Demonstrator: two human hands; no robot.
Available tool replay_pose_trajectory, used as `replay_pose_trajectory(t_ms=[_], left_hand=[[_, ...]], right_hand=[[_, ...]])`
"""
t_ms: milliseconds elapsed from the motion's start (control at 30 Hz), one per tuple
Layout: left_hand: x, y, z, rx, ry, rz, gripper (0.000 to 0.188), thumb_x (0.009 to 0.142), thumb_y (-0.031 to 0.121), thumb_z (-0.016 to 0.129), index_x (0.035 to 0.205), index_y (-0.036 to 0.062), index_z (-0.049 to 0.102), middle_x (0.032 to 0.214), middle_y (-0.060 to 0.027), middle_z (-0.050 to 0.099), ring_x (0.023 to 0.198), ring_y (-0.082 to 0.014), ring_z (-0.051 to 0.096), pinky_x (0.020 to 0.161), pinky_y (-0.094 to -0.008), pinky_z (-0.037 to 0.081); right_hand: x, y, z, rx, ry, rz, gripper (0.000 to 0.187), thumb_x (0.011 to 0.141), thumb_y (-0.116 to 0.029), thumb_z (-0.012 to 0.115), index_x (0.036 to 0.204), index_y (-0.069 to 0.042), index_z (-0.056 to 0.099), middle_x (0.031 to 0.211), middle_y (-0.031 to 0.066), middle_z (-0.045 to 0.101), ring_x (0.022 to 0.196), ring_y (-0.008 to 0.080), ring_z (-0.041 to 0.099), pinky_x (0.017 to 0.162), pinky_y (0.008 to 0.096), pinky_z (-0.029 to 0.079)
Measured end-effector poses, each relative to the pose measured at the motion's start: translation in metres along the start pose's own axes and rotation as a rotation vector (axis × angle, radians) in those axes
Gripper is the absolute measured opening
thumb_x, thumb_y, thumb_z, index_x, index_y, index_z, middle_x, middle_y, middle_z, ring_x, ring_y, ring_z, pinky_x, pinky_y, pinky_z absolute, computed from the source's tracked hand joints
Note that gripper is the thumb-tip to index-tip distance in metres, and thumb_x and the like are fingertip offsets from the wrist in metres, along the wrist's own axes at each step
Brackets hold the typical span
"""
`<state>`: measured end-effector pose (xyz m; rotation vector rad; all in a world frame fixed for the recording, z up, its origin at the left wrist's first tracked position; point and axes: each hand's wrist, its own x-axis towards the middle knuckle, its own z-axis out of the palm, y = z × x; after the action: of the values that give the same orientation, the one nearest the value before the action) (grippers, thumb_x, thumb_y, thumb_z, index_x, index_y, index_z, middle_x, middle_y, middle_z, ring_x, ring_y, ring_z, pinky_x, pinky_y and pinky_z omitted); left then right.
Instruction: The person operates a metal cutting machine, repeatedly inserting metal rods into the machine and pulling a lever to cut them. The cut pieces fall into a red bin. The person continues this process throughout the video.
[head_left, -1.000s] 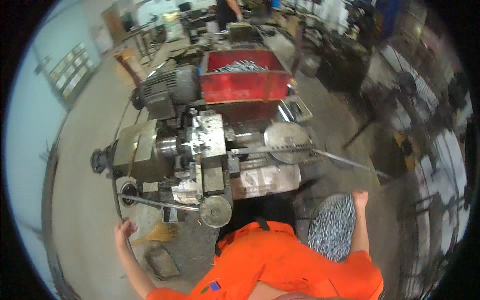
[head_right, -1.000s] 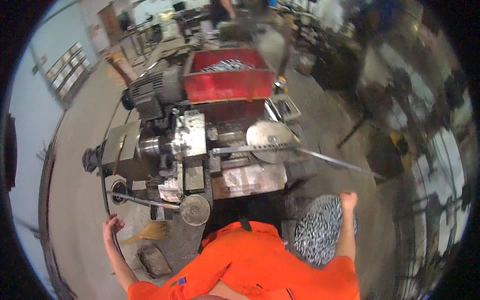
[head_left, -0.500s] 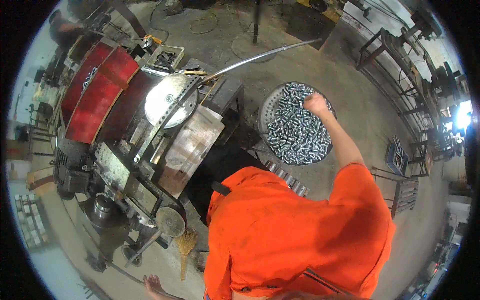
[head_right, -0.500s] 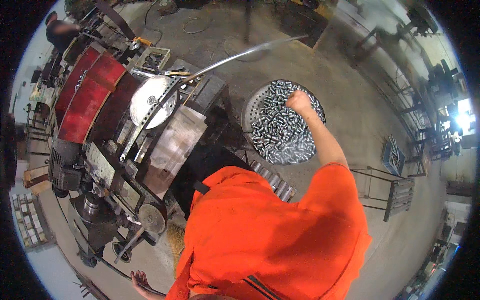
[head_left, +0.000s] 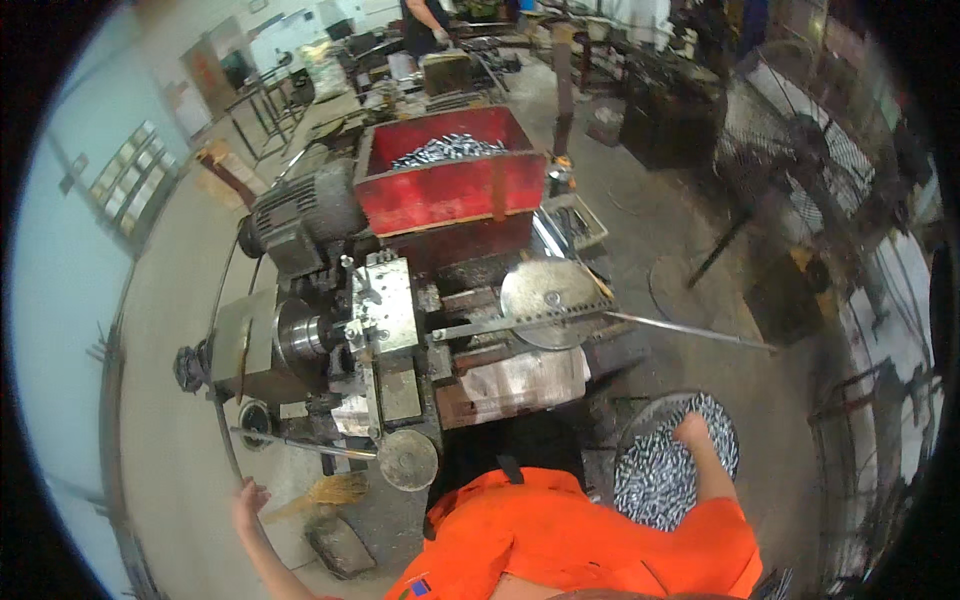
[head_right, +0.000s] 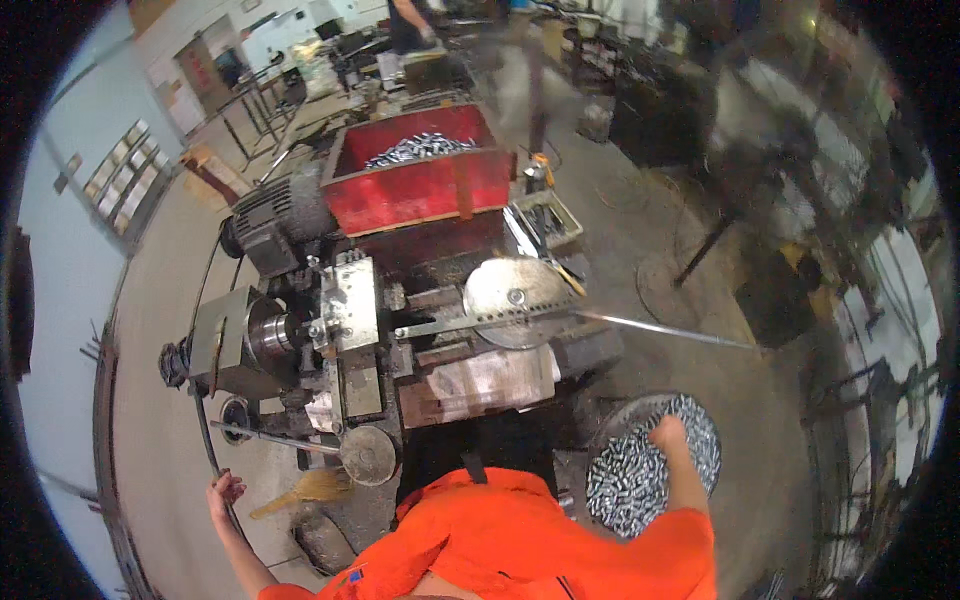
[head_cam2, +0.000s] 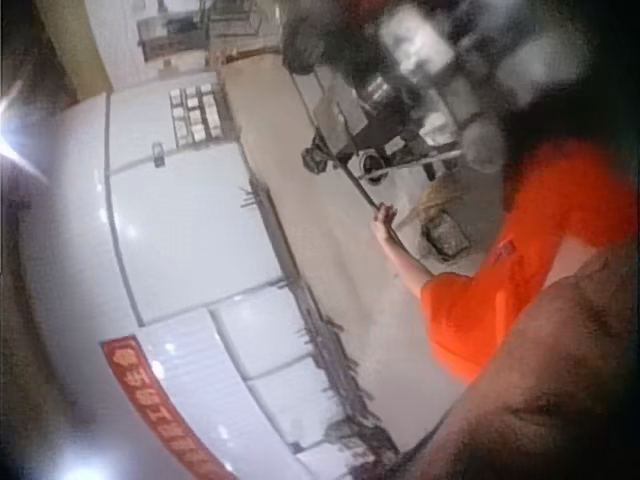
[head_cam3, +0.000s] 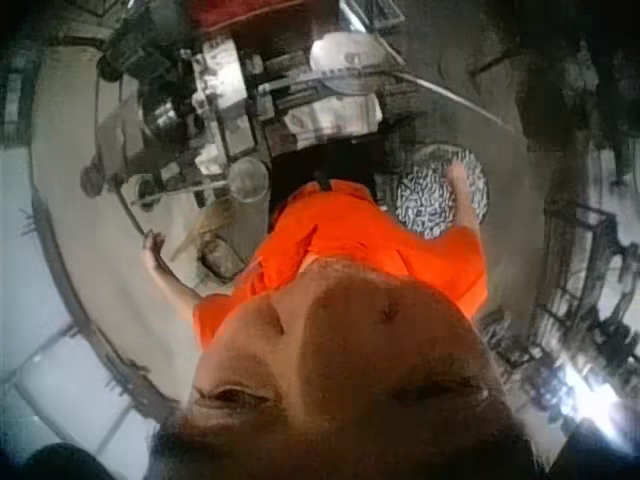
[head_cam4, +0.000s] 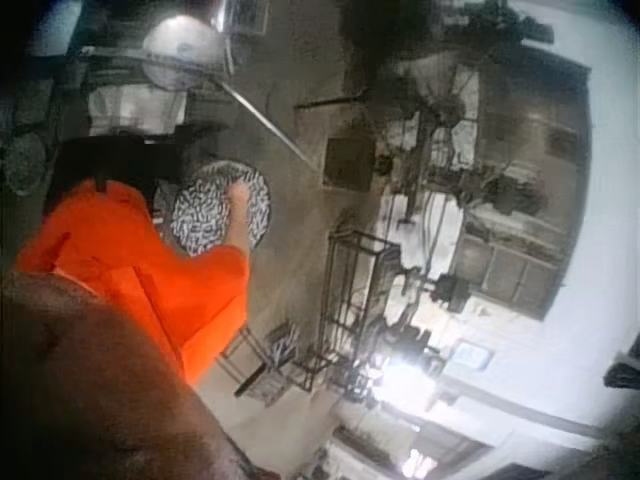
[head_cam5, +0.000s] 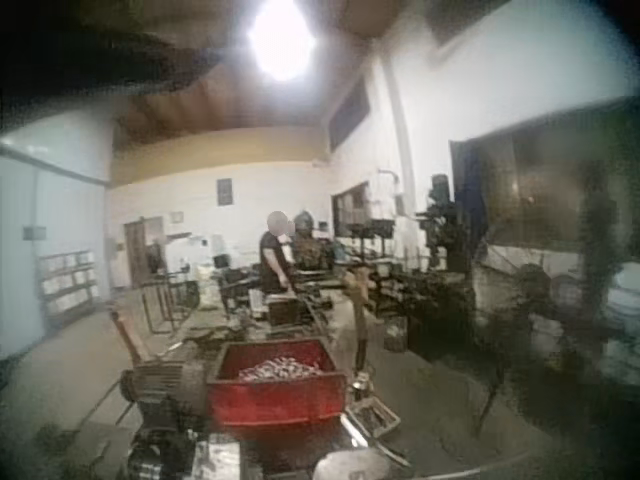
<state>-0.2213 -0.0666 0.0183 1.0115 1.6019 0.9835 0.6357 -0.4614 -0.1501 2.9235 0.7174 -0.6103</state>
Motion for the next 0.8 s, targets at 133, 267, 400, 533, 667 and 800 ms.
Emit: replay_pose_trajectory(t_ms=[133, 267, 400, 533, 667, 800], left_hand=[[-0.002, 0.005, 0.006, 0.016, -0.02, 0.018, 0.047, 0.08, 0.025, 0.062, 0.116, -0.0025, 0.048, 0.081, -0.0136, 0.062, 0.062, -0.023, 0.063, 0.059, -0.0341, 0.054], [0.007, -0.002, -0.002, 0.004, -0.058, 0.004, 0.051, 0.081, 0.026, 0.062, 0.119, -0.003, 0.045, 0.082, -0.014, 0.062, 0.063, -0.023, 0.063, 0.06, -0.0333, 0.054], [0.007, -0.006, -0.005, -0.032, -0.049, 0.018, 0.048, 0.082, 0.025, 0.061, 0.118, -0.0027, 0.045, 0.081, -0.0142, 0.062, 0.062, -0.0235, 0.064, 0.059, -0.0333, 0.055], [0.004, -0.001, 0.003, -0.016, -0.032, 0.037, 0.046, 0.082, 0.024, 0.061, 0.116, -0.0032, 0.047, 0.08, -0.0146, 0.062, 0.061, -0.0234, 0.064, 0.058, -0.0332, 0.055], [-0.012, 0.016, 0.017, -0.01, -0.02, 0.048, 0.044, 0.082, 0.023, 0.06, 0.114, -0.0045, 0.049, 0.081, -0.0153, 0.062, 0.061, -0.023, 0.064, 0.058, -0.0325, 0.054], [-0.008, 0.008, 0.005, -0.007, -0.03, 0.035, 0.044, 0.082, 0.023, 0.06, 0.115, -0.0044, 0.048, 0.081, -0.0151, 0.062, 0.062, -0.0232, 0.064, 0.057, -0.0321, 0.054]], right_hand=[[0.008, 0.004, 0.003, 0.019, 0.003, 0.039, 0.038, 0.06, -0.025, 0.069, 0.088, 0.0, 0.064, 0.099, 0.021, 0.063, 0.096, 0.033, 0.06, 0.085, 0.0372, 0.049], [0.011, 0.005, 0.008, -0.013, 0.054, 0.035, 0.032, 0.064, -0.027, 0.065, 0.083, -0.001, 0.065, 0.096, 0.0182, 0.065, 0.092, 0.0316, 0.063, 0.081, 0.0368, 0.051], [-0.01, -0.017, -0.011, -0.029, 0.015, 0.045, 0.033, 0.065, -0.024, 0.065, 0.086, 0.0, 0.066, 0.098, 0.0202, 0.064, 0.094, 0.0324, 0.062, 0.083, 0.0371, 0.05], [-0.01, -0.019, -0.009, -0.096, -0.01, 0.055, 0.037, 0.065, -0.024, 0.068, 0.091, 0.001, 0.066, 0.103, 0.0213, 0.062, 0.097, 0.0334, 0.061, 0.086, 0.0373, 0.05], [-0.001, -0.01, 0.001, -0.127, -0.014, 0.007, 0.043, 0.062, -0.031, 0.072, 0.092, 0.0, 0.066, 0.104, 0.0202, 0.062, 0.097, 0.0312, 0.061, 0.087, 0.0359, 0.049], [0.005, -0.012, -0.003, -0.135, -0.058, -0.021, 0.046, 0.062, -0.033, 0.072, 0.094, 0.0, 0.066, 0.106, 0.02, 0.062, 0.101, 0.0294, 0.06, 0.089, 0.0342, 0.047]])
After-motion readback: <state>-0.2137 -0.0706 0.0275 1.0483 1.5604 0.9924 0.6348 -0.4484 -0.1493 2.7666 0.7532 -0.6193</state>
